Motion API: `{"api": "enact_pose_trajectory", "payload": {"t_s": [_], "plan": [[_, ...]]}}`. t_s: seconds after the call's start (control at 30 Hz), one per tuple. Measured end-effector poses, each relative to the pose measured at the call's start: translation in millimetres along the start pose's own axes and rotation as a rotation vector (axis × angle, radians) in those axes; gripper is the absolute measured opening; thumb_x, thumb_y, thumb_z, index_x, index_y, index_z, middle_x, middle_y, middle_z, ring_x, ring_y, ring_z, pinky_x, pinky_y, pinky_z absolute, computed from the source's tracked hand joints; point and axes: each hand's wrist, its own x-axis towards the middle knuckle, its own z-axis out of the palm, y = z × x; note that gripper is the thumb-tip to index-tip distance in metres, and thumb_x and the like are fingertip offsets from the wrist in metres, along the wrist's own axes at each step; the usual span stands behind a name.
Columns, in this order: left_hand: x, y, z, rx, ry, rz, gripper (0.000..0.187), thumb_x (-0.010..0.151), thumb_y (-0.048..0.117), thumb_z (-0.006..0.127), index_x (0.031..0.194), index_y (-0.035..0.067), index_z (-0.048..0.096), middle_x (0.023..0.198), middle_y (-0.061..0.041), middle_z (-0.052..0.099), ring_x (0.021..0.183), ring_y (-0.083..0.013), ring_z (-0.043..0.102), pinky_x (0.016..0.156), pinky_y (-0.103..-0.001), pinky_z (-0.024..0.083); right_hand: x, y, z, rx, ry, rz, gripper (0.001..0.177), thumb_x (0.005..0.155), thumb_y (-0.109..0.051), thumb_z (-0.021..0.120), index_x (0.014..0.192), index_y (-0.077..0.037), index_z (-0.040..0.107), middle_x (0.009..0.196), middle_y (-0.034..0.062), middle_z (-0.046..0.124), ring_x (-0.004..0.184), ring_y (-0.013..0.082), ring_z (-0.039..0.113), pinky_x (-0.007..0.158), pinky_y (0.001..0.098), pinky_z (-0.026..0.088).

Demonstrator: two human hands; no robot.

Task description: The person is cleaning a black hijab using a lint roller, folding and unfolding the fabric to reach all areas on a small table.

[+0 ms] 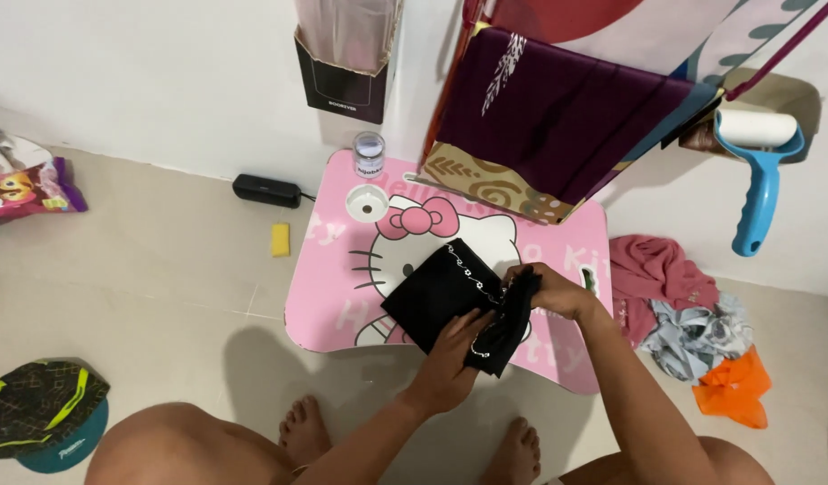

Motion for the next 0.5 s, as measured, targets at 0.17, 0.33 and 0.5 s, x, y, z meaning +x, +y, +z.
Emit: {"api": "enact_pose_trajectory", "payload": {"t_s": [0.17, 0.33, 0.5], "plan": [[-11, -2, -1, 0.175, 0.041, 0.065, 0.062, 0.092, 0.010, 0.041, 0.154, 0.008, 0.041, 0.159, -0.015, 0.043, 0.145, -0.0362, 0.038, 0.117, -0.052, 0.028, -16, -36, 21, -0.262, 0.015, -0.013, 0.004, 0.087, -0.009, 0.073, 0.090, -0.007, 0.073, 0.091, 0.0046, 0.073, 0.089, 0.0168, 0.066, 0.083, 0.0306, 0.053], [-14, 8, -7, 0.031, 0.148, -0.118, 0.060, 0.084, 0.006, 0.041, 0.143, 0.000, 0.049, 0.137, -0.016, 0.053, 0.119, -0.0346, 0.052, 0.105, -0.047, 0.042, -14, -15, 15, -0.402, 0.035, -0.089, 0.028, 0.089, -0.011, 0.062, 0.071, -0.016, 0.041, 0.069, -0.0057, 0.037, 0.065, 0.0095, 0.034, 0.058, 0.0276, 0.031], [-6, 0, -14, -0.337, 0.339, -0.603, 0.056, 0.106, 0.038, 0.050, 0.153, 0.008, 0.045, 0.156, -0.012, 0.049, 0.144, -0.0255, 0.046, 0.120, -0.042, 0.034, -2, -42, 25, -0.412, 0.177, 0.030, 0.031, 0.084, -0.030, 0.080, 0.100, -0.004, 0.072, 0.081, 0.0146, 0.074, 0.076, 0.0269, 0.068, 0.073, 0.0387, 0.054]]}}
